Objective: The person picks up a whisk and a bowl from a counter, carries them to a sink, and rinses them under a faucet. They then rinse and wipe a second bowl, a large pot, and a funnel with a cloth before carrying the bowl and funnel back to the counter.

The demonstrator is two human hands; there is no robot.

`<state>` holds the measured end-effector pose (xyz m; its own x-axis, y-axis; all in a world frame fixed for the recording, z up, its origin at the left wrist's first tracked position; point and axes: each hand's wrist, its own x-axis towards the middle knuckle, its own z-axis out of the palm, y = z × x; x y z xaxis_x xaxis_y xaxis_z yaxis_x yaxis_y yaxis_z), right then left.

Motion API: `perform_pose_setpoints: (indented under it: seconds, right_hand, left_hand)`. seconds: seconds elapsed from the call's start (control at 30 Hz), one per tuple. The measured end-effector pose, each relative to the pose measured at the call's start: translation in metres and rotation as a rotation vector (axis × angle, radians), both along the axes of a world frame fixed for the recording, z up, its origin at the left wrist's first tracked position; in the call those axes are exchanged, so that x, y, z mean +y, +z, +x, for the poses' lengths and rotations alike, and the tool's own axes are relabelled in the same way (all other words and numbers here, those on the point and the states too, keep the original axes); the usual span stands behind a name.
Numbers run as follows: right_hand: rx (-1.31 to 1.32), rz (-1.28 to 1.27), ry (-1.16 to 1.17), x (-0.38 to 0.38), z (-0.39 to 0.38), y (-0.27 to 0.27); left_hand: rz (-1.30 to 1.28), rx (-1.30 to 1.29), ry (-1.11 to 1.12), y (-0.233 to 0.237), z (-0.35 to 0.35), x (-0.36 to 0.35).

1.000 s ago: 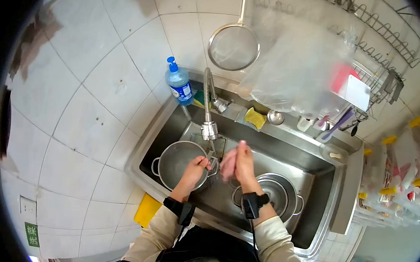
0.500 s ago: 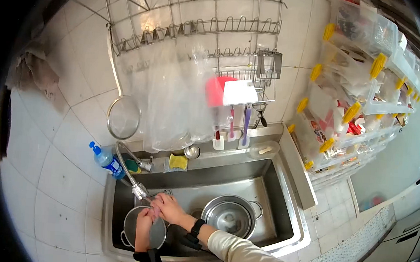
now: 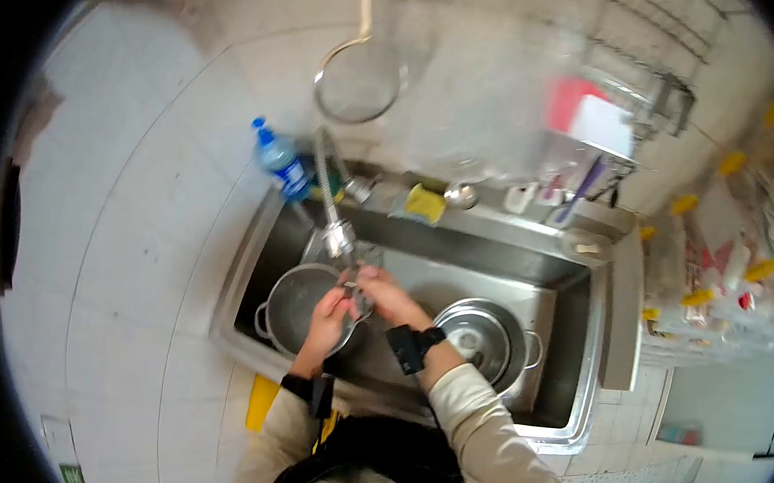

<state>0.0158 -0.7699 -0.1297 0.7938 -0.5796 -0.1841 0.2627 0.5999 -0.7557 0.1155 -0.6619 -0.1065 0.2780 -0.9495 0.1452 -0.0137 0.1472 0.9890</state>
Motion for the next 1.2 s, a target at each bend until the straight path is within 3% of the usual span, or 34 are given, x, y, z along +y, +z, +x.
perform_pose_setpoints:
  seconds: [0.03, 0.1, 0.13, 0.2, 0.23, 0.33, 0.37, 0.4, 0.43, 0.5, 0.57, 0.6, 0.63, 0.67, 0.7, 0.77, 0.83, 0.9, 1.0, 1.1, 1.13, 1.2]
  right_hand:
    - [0.01, -0.109, -0.017, 0.002, 0.001, -0.004]
    - [-0.046, 0.134, 0.003, 0.013, 0.001, 0.003]
    - [-0.045, 0.128, 0.009, 0.015, 0.002, 0.002]
    - [-0.108, 0.317, -0.029, 0.026, 0.002, -0.001]
    - [-0.11, 0.315, -0.03, 0.027, 0.002, -0.002]
    - [0.19, -0.157, -0.301, 0.031, 0.003, -0.001]
    - [0.19, -0.153, -0.296, 0.032, 0.002, 0.016]
    - [0.438, -0.381, -0.343, 0.032, -0.002, 0.034]
    - [0.681, -0.614, -0.385, 0.032, -0.003, 0.045]
    - [0.648, -0.74, -0.438, 0.029, 0.0, 0.034]
    - [0.524, -0.506, -0.361, 0.029, -0.002, 0.041]
    - [0.523, -0.51, -0.361, 0.025, 0.0, 0.02]
    - [0.396, -0.328, -0.347, 0.018, 0.005, -0.017]
    - [0.267, -0.145, -0.332, 0.015, 0.007, -0.037]
    - [0.262, -0.145, -0.336, 0.018, 0.005, -0.031]
    - [0.045, 0.139, -0.227, 0.03, 0.001, -0.013]
    - [-0.018, 0.224, -0.201, 0.034, 0.0, -0.011]
    - [-0.184, 0.376, -0.057, 0.038, -0.004, -0.004]
    - [-0.241, 0.42, 0.11, 0.036, -0.007, 0.0]
    - [-0.059, 0.289, 0.025, 0.035, -0.01, 0.021]
    - [-0.059, 0.287, 0.029, 0.031, -0.008, 0.017]
    - [-0.019, -0.038, -0.164, 0.028, -0.004, 0.004]
  left_hand:
    - [0.024, 0.001, 0.037, -0.005, 0.0, 0.004]
    - [-0.045, -0.223, -0.025, -0.019, 0.004, 0.001]
    - [-0.05, -0.223, -0.018, -0.022, 0.006, 0.001]
    - [-0.105, -0.835, 0.146, -0.028, 0.006, 0.007]
    - [-0.108, -0.836, 0.145, -0.026, 0.006, 0.009]
    - [-0.033, -0.953, 0.146, -0.018, 0.003, 0.013]
    - [0.079, -0.379, 0.02, -0.011, 0.002, 0.011]
    - [0.18, 0.199, -0.099, -0.007, 0.002, 0.008]
    - [0.179, 0.197, -0.091, -0.005, 0.002, 0.005]
    - [0.156, 0.212, -0.145, -0.001, 0.001, -0.001]
    - [0.15, 0.174, -0.119, -0.001, 0.0, -0.002]
    - [0.144, 0.136, -0.096, -0.001, 0.0, -0.004]
    - [0.14, 0.135, -0.097, -0.004, 0.0, -0.003]
    - [0.127, -0.06, -0.025, -0.007, -0.002, 0.001]
    - [0.113, -0.255, 0.045, -0.011, -0.002, 0.004]
    - [0.087, -0.284, 0.073, -0.025, -0.003, 0.008]
    - [0.062, -0.306, 0.108, -0.026, -0.003, 0.009]
    - [-0.072, -0.819, 0.156, -0.005, -0.004, 0.011]
    - [-0.181, -1.042, 0.084, 0.011, 0.007, 0.013]
    - [-0.203, -1.125, 0.094, 0.018, 0.008, 0.014]
    - [-0.203, -1.126, 0.1, 0.02, 0.005, 0.015]
    - [-0.059, -0.903, 0.188, 0.021, -0.008, 0.021]
